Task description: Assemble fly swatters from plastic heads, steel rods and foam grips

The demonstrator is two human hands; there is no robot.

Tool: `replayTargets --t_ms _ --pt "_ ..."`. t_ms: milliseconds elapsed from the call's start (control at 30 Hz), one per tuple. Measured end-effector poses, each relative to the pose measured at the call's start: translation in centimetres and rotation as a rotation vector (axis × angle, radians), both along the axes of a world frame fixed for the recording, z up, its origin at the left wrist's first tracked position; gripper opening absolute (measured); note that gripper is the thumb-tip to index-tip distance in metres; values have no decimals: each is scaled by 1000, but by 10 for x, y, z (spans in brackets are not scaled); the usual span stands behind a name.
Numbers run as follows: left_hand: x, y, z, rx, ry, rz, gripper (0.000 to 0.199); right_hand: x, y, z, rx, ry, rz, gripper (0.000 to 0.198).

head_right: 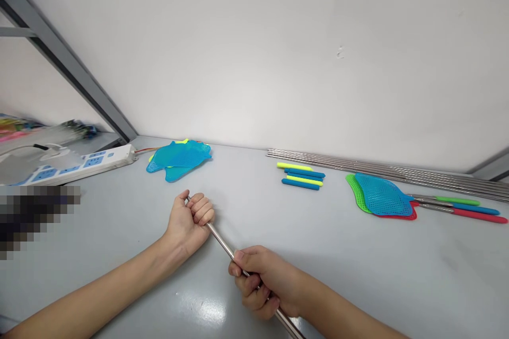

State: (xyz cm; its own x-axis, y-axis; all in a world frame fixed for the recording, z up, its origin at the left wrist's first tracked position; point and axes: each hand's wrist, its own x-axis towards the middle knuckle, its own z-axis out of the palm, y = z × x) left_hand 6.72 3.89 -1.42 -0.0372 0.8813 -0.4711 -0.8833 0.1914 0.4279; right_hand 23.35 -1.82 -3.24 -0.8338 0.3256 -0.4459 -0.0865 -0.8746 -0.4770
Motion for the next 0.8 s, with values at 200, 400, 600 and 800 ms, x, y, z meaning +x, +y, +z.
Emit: replayTargets --t_ms 200,400,600,800 --pt "4 -4 2 -6 49 41 33 2 2 1 -30 45 25 19" --pt "7 -7 0 10 121 73 33 0 -2 2 -13 8 17 19" --pt "7 -9 -2 16 141 63 33 -2 -5 2 19 -37 1 20" --pt "7 -10 -1 33 122 62 33 -1 -3 3 21 -34 8 20"
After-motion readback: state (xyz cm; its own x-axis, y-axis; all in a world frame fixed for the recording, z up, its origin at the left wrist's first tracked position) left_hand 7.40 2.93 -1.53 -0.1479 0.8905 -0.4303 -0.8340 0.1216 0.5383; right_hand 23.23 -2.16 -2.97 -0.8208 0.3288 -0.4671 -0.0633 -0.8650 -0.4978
